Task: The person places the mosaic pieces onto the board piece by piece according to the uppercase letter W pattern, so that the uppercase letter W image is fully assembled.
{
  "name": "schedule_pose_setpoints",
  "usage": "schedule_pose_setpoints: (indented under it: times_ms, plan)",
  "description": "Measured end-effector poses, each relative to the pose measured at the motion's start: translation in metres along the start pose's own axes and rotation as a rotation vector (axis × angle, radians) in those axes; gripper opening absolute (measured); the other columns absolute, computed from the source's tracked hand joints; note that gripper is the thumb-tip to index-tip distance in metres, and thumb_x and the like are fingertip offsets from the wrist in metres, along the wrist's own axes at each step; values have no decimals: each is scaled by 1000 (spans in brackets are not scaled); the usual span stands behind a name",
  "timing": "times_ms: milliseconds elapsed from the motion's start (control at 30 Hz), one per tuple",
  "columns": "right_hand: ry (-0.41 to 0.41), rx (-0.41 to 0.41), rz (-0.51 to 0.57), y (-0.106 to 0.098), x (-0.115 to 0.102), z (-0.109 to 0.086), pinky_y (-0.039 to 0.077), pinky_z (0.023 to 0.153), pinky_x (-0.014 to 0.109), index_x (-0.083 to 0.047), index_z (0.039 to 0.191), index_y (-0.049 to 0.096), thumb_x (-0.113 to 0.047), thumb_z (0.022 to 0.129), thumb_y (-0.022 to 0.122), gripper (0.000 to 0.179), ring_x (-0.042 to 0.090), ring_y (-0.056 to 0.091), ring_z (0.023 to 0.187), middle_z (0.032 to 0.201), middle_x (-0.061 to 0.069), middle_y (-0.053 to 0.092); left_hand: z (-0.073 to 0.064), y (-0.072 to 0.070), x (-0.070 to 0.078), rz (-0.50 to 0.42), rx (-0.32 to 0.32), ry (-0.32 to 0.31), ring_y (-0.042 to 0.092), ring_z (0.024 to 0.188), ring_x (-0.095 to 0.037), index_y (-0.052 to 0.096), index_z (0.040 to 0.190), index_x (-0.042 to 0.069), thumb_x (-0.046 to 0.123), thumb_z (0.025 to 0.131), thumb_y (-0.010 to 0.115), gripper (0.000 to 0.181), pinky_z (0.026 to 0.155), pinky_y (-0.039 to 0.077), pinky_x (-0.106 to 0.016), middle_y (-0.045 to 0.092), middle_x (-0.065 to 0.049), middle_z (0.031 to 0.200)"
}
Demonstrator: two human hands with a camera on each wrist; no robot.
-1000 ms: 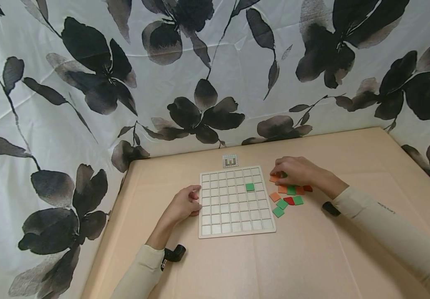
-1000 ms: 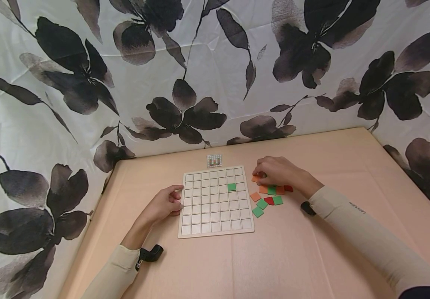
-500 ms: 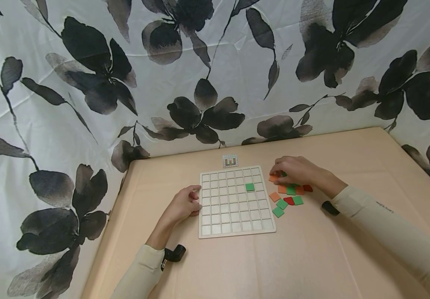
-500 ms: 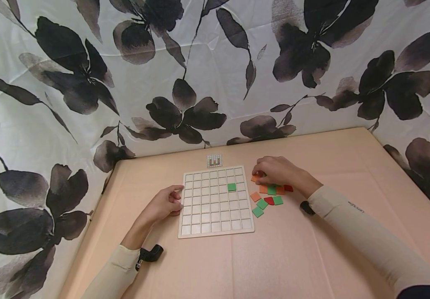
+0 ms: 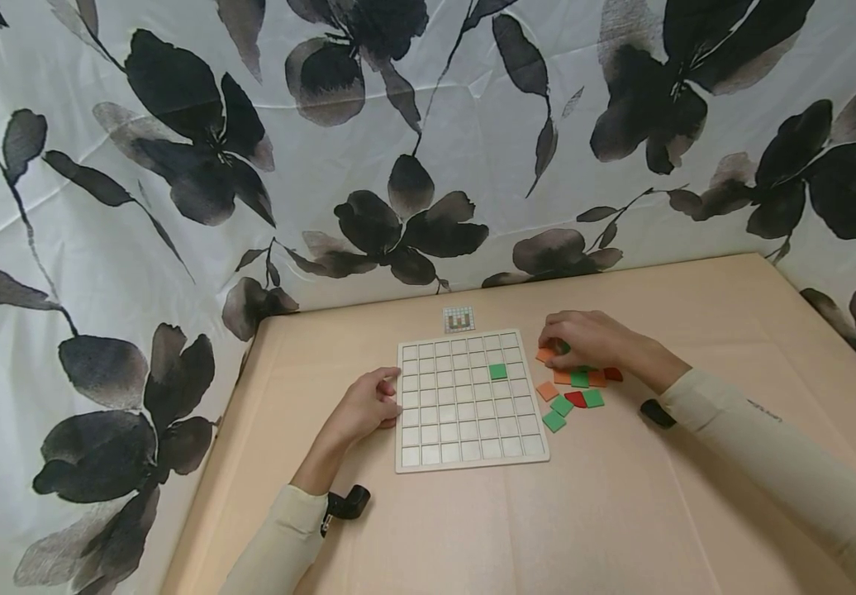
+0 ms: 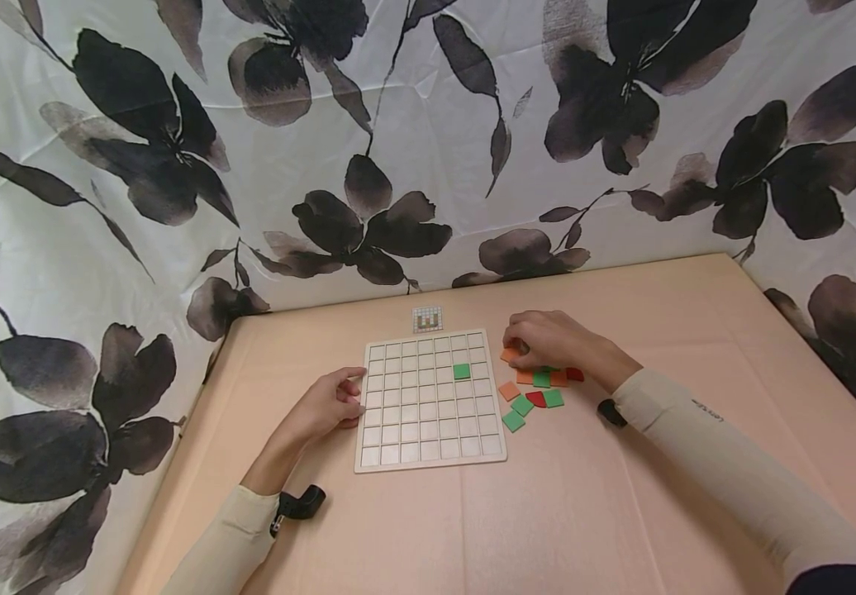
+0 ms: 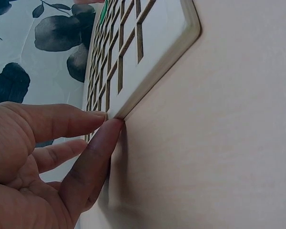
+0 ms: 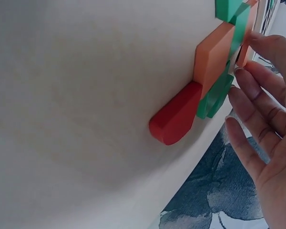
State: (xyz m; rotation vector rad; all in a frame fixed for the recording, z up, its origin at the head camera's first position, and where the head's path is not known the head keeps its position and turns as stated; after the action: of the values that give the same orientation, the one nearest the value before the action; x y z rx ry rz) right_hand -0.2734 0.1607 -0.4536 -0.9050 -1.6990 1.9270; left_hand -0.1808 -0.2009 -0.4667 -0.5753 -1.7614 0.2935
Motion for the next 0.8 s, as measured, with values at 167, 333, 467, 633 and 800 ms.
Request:
schedule_pose_setpoints:
  times_ms: [167, 333, 467, 633, 800]
  plan:
    - [-5, 15, 4, -2, 1, 0, 49, 67, 29, -19, 101, 76, -32, 84, 80, 22, 9, 55, 79, 91, -8, 61, 0, 0, 1, 6, 2, 0, 54, 79, -18, 47, 149, 2, -13, 86, 67, 67, 62, 59, -30, 50, -15, 106]
    - [2, 17, 34, -4, 1, -1, 52, 69, 31, -18, 103, 76, -32, 83, 81, 24, 11, 58, 80, 92, -8, 65, 2, 0, 0, -1, 7, -3, 54, 78, -17, 48, 148, 2, -15, 85, 68, 68, 63, 59, -31, 50, -15, 105]
    - [13, 0, 50, -6, -1, -1, 52, 71, 32, -18, 105, 76, -31, 84, 81, 26, 11, 59, 82, 94, -7, 67, 2, 0, 0, -2, 8, -4, 54, 79, -17, 48, 148, 2, -15, 85, 68, 68, 63, 60, -32, 50, -14, 104]
    - [10, -16, 49, -7, -4, -2, 52, 72, 32, -19, 105, 76, -32, 84, 81, 26, 11, 59, 83, 94, -9, 66, 2, 0, -1, 3, 11, -2, 54, 81, -18, 48, 148, 1, -15, 85, 68, 69, 63, 60, -32, 50, -14, 105]
    - [11, -26, 54, -8, -6, -2, 51, 72, 31, -19, 106, 76, -34, 83, 81, 27, 10, 59, 83, 93, -11, 65, 3, 0, 0, 8, 14, 10, 54, 84, -18, 48, 148, 1, -16, 84, 69, 70, 63, 60, -32, 50, -14, 109]
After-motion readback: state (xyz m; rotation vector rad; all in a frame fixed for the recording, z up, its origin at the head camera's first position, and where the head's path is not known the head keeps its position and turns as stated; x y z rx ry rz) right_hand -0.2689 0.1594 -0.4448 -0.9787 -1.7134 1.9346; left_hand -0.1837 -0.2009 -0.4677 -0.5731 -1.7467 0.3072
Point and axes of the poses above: each hand's wrist, its own z-axis towards the middle knuckle, its own y-axis out of the palm, x = y × z, the point moved 4 cm from there along z, towards the middle knuckle
